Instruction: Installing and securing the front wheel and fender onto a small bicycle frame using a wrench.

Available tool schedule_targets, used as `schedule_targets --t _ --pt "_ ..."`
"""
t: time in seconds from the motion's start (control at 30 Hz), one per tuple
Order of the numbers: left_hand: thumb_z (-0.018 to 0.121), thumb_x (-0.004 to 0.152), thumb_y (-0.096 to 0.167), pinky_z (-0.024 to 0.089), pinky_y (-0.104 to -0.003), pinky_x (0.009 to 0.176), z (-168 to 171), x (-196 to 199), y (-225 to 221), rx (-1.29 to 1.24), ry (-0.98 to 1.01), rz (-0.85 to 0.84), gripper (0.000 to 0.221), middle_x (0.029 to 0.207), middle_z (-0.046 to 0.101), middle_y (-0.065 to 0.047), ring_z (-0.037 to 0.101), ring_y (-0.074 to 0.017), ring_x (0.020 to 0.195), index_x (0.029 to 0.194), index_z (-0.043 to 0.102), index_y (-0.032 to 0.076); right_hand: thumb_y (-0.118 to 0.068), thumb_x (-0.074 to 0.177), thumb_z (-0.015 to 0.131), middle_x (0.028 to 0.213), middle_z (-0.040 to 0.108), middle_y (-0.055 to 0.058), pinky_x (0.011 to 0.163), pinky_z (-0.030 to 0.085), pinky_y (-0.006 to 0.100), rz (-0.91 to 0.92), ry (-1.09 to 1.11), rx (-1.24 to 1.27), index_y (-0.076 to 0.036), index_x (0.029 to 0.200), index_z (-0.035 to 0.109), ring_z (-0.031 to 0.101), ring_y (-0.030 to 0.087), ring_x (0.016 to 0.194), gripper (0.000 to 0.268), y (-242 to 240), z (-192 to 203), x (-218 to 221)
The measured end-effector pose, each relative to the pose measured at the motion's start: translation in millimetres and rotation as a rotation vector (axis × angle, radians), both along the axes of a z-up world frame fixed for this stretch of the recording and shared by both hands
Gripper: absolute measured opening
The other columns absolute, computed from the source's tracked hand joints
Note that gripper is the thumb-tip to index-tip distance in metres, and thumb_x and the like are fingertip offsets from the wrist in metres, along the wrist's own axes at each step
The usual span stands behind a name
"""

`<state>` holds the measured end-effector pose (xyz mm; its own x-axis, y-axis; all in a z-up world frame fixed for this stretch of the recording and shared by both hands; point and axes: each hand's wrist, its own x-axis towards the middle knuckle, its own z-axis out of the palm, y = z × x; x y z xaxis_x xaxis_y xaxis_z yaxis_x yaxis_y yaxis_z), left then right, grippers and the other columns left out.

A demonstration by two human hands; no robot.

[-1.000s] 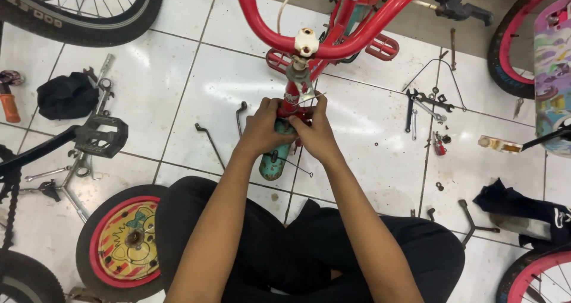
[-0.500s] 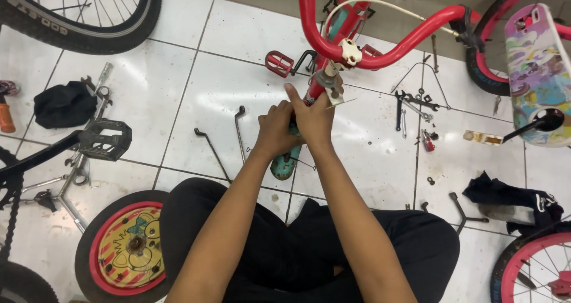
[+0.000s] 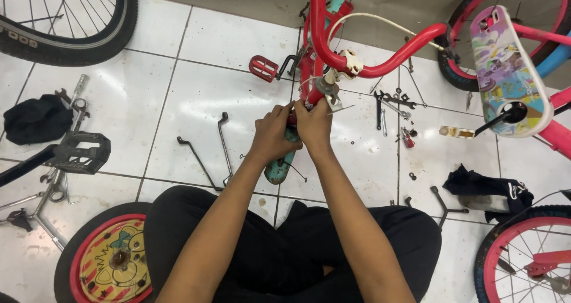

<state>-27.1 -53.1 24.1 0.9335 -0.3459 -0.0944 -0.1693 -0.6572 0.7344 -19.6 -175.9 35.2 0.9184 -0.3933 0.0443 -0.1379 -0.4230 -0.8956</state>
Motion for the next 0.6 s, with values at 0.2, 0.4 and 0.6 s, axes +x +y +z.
schedule_targets --t 0.2,0.4,0.6 --pt "0.084 0.074 0.036 0.037 -0.063 0.104 0 -5 3 -0.01 -0.018 0.004 0.089 0.13 0.056 -0.014 0.056 -0.0398 0.125 0.149 0.045 0.011 -0.018 0.091 0.07 0.119 0.068 0.026 0.089 0.056 0.05 0.054 -0.062 -0.043 0.002 0.13 0.059 0.066 0.042 0.113 0.045 -3 17 -6" --pt "0.067 0.093 0.037 0.04 -0.065 0.102 14 -11 4 0.029 -0.025 -0.008 0.058 0.131 0.057 -0.016 0.057 -0.0404 0.124 0.142 0.054 0.008 -0.036 0.093 0.076 0.142 0.051 0.025 0.105 0.052 0.052 0.076 0.037 0.113 -0.003 0.15 0.039 0.055 0.046 0.129 0.075 -7 16 -5" --pt "0.065 0.087 0.057 0.04 -0.065 0.101 6 -9 13 -0.068 0.029 0.07 0.081 0.133 0.056 -0.016 0.058 -0.0391 0.125 0.15 0.045 0.01 -0.022 0.091 0.081 0.154 0.037 0.032 0.114 0.043 0.057 0.117 -0.097 0.138 -0.001 0.159 0.018 0.041 0.055 0.141 0.095 -6 37 -9"
